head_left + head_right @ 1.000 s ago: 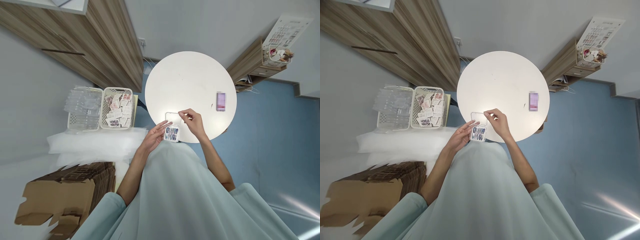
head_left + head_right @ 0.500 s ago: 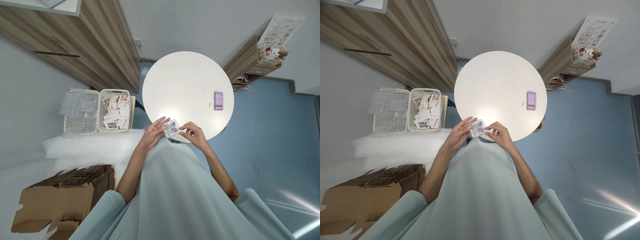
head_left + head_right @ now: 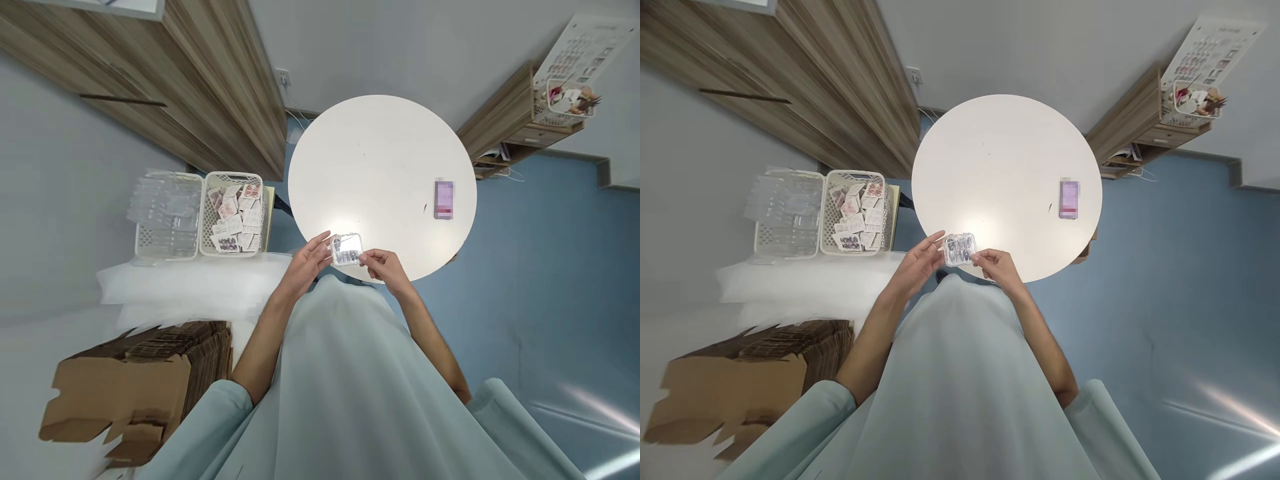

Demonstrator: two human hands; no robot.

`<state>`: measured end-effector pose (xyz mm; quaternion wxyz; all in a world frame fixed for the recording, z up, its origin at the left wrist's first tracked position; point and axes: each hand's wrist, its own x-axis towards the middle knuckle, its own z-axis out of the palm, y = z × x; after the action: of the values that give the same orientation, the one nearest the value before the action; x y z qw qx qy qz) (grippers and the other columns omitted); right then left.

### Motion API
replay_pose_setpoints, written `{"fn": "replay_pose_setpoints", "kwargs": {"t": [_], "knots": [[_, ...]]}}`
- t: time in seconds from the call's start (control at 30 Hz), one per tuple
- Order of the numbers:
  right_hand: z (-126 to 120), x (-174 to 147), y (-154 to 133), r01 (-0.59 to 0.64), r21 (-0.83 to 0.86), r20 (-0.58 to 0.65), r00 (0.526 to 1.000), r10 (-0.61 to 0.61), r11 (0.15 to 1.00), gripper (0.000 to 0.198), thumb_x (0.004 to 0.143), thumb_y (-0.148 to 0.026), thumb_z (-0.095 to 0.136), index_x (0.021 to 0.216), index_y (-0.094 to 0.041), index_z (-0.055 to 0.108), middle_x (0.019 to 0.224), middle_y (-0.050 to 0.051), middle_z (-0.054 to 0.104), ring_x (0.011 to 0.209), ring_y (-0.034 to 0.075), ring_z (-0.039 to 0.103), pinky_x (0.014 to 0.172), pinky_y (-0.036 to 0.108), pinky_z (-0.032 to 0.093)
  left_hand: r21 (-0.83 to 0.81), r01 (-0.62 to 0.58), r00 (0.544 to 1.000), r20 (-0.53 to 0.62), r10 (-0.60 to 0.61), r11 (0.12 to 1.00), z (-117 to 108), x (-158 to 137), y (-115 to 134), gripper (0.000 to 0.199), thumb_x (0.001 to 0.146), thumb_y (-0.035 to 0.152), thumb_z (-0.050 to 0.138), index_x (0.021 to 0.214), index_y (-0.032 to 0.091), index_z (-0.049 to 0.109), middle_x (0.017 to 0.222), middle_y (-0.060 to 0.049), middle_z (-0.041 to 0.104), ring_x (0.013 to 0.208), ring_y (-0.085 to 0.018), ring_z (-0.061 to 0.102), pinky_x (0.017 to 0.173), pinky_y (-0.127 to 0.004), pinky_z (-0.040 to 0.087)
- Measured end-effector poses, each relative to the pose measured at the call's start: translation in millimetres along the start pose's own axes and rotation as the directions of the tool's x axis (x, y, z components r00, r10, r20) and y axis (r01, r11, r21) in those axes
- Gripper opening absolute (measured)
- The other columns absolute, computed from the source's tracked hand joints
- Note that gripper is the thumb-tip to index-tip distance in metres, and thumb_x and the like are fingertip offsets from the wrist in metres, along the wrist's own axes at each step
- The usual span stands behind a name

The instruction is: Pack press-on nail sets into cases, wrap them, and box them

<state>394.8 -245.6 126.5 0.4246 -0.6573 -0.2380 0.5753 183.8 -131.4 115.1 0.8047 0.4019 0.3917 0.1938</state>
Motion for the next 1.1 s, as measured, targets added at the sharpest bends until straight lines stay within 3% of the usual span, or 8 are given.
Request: {"fn": "replay_pose_setpoints", "kwargs": {"t": [0.17, 0.3, 0.47, 0.63, 0.73, 0.83, 0.97, 1.1], "knots": [[1, 10, 7, -0.027, 0.034, -0.027, 0.999, 0.028, 0.999, 0.049, 0.077, -0.069, 0.082, 0.083, -0.02, 0.076, 0.067, 0.001, 0.063, 0.054, 0.011, 0.044, 0.049, 0.028, 0.032, 0.277, 0.111, 0.989, -0.127, -0.078, 0.955, 1, -2, -11, 0.08, 0.085, 0.059, 0.081, 0.151, 0.021, 0.056, 0.122, -0.012, 0.076, 0.107, -0.027, 0.072, 0.084, -0.035, 0.056], [-1, 18, 14, -0.036, 0.019, -0.01, 0.999, 0.036, 0.999, 0.049, 0.078, -0.069, 0.081, 0.083, -0.02, 0.076, 0.069, 0.001, 0.064, 0.054, 0.011, 0.045, 0.05, 0.028, 0.034, 0.294, 0.108, 0.977, -0.206, -0.047, 0.95, 4, -2, -15, 0.074, 0.08, 0.056, 0.083, 0.142, 0.019, 0.064, 0.103, -0.008, 0.077, 0.092, -0.023, 0.071, 0.072, -0.031, 0.052], [0, 30, 23, -0.04, -0.011, 0.023, 0.999, 0.04, 0.999, 0.05, 0.081, -0.07, 0.079, 0.084, -0.02, 0.077, 0.076, 0.003, 0.07, 0.055, 0.011, 0.048, 0.052, 0.028, 0.037, 0.281, 0.102, 0.967, -0.253, -0.029, 0.954, 1, 2, -19, 0.069, 0.079, 0.054, 0.084, 0.135, 0.017, 0.068, 0.095, -0.006, 0.076, 0.08, -0.019, 0.068, 0.065, -0.03, 0.05], [7, 57, 40, -0.025, -0.059, 0.055, 0.998, 0.029, 0.998, 0.046, 0.082, -0.065, 0.077, 0.091, -0.02, 0.079, 0.093, 0.007, 0.078, 0.056, 0.011, 0.051, 0.052, 0.027, 0.039, 0.321, 0.082, 0.936, -0.351, 0.038, 0.944, -15, 20, -39, 0.063, 0.08, 0.051, 0.082, 0.132, 0.017, 0.069, 0.099, -0.008, 0.077, 0.074, -0.018, 0.07, 0.064, -0.03, 0.052], [16, 85, 57, -0.008, -0.143, 0.083, 0.996, 0.02, 0.99, 0.038, 0.086, -0.057, 0.072, 0.091, -0.019, 0.079, 0.097, 0.007, 0.08, 0.058, 0.012, 0.056, 0.053, 0.027, 0.043, 0.387, 0.095, 0.908, -0.411, 0.079, 0.917, -30, 41, -58, 0.05, 0.086, 0.046, 0.075, 0.128, 0.019, 0.071, 0.104, -0.009, 0.079, 0.071, -0.018, 0.071, 0.066, -0.03, 0.054], [27, 115, 75, -0.048, -0.218, 0.07, 0.996, 0.064, 0.975, 0.026, 0.09, -0.041, 0.066, 0.085, -0.018, 0.078, 0.097, 0.007, 0.081, 0.059, 0.012, 0.059, 0.058, 0.026, 0.047, 0.5, 0.182, 0.878, -0.47, 0.089, 0.847, -44, 64, -75, 0.034, 0.092, 0.037, 0.068, 0.12, 0.02, 0.075, 0.104, -0.008, 0.08, 0.069, -0.019, 0.072, 0.071, -0.032, 0.056], [39, 145, 96, -0.133, -0.369, 0.007, 0.989, 0.146, 0.92, 0.024, 0.091, -0.027, 0.061, 0.076, -0.018, 0.077, 0.091, 0.006, 0.082, 0.059, 0.011, 0.063, 0.068, 0.025, 0.052, 0.621, 0.29, 0.872, -0.486, 0.067, 0.728, -57, 88, -92, 0.033, 0.092, 0.029, 0.066, 0.123, 0.021, 0.076, 0.108, -0.006, 0.081, 0.072, -0.02, 0.075, 0.085, -0.035, 0.058], [43, 154, 106, -0.18, -0.456, -0.034, 0.982, 0.185, 0.871, 0.026, 0.092, -0.028, 0.062, 0.073, -0.019, 0.077, 0.078, 0.003, 0.079, 0.06, 0.013, 0.066, 0.071, 0.025, 0.052, 0.696, 0.334, 0.88, -0.472, 0.055, 0.636, -63, 98, -105, 0.036, 0.092, 0.025, 0.066, 0.126, 0.021, 0.075, 0.112, -0.007, 0.081, 0.095, -0.025, 0.077, 0.096, -0.036, 0.056]]}}
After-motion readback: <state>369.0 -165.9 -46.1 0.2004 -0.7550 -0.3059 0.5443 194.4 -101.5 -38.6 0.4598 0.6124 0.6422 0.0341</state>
